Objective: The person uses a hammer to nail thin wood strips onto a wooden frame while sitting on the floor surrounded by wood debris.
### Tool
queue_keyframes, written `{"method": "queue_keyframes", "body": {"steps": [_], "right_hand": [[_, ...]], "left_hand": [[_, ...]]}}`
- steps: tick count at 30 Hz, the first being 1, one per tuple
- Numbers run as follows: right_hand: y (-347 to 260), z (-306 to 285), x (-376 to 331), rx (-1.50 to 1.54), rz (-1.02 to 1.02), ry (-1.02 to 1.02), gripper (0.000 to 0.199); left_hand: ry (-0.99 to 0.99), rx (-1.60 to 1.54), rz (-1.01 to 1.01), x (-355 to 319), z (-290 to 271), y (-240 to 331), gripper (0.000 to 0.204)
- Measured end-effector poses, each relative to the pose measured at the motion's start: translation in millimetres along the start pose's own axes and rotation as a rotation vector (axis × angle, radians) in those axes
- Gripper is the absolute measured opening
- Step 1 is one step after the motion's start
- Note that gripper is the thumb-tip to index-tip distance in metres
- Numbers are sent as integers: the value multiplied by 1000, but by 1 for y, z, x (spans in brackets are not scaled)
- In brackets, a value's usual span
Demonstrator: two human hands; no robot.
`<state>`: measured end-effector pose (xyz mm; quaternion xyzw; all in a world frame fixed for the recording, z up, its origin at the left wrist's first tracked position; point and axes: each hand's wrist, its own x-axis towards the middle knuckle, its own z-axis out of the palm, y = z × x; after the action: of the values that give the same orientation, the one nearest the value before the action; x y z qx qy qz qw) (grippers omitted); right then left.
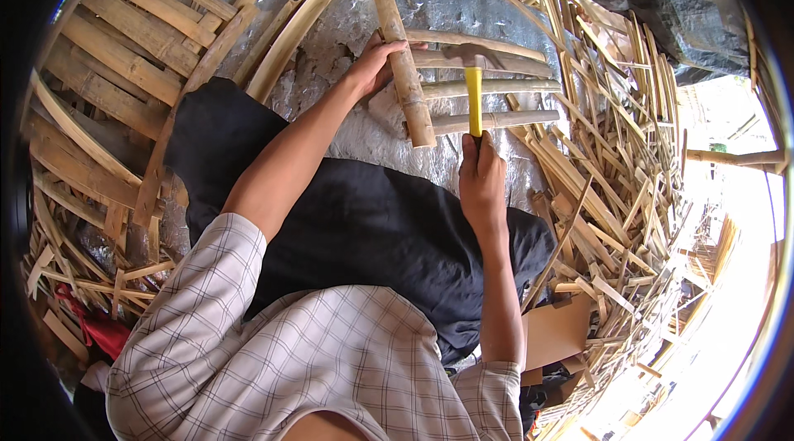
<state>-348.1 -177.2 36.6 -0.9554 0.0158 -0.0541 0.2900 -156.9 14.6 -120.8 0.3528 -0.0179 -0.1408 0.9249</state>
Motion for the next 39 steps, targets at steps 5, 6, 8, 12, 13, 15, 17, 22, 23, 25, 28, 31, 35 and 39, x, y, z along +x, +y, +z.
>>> {"method": "queue_keyframes", "body": {"steps": [5, 6, 8, 12, 13, 15, 17, 22, 23, 25, 28, 31, 35, 39], "right_hand": [[13, 16, -25, -182, -153, -158, 27], [16, 9, -22, -155, -97, -191, 28], [12, -7, -12, -96, -5, -261, 30], [1, -18, -21, 271, 350, -180, 32], [0, -22, -24, 408, 416, -152, 31], [0, -32, -30, 533, 506, -135, 30], [3, -40, -37, 604, 564, -136, 31], [19, -55, -65, 648, 642, -101, 31], [24, -57, -72, 637, 647, -87, 31], [24, -61, -83, 678, 653, -87, 31], [27, -66, -101, 739, 646, -68, 32], [23, -71, -108, 769, 641, -32, 36], [21, -71, -110, 784, 642, -38, 34], [13, -62, -103, 665, 593, -110, 30]], "left_hand": [[-2, -24, -17, 3, -2, 0, 33], [10, -19, -28, -1, 2, 1, 33], [18, 10, -28, 2, 4, 4, 33], [85, 71, -15, 7, -4, -4, 32], [112, 52, -25, 7, -2, -3, 31], [126, 51, -49, 2, 8, 0, 31], [115, 88, -61, -3, 12, 7, 35], [46, -35, -109, -11, 46, 22, 34], [61, -48, -129, -15, 60, 29, 35], [42, 37, -119, -18, 73, 42, 33], [55, 110, -167, -23, 71, 43, 29], [72, 270, -227, -26, 43, 35, 30], [150, 407, -216, -41, 18, 30, 30], [166, 566, -250, -45, 12, 33, 29]]}}
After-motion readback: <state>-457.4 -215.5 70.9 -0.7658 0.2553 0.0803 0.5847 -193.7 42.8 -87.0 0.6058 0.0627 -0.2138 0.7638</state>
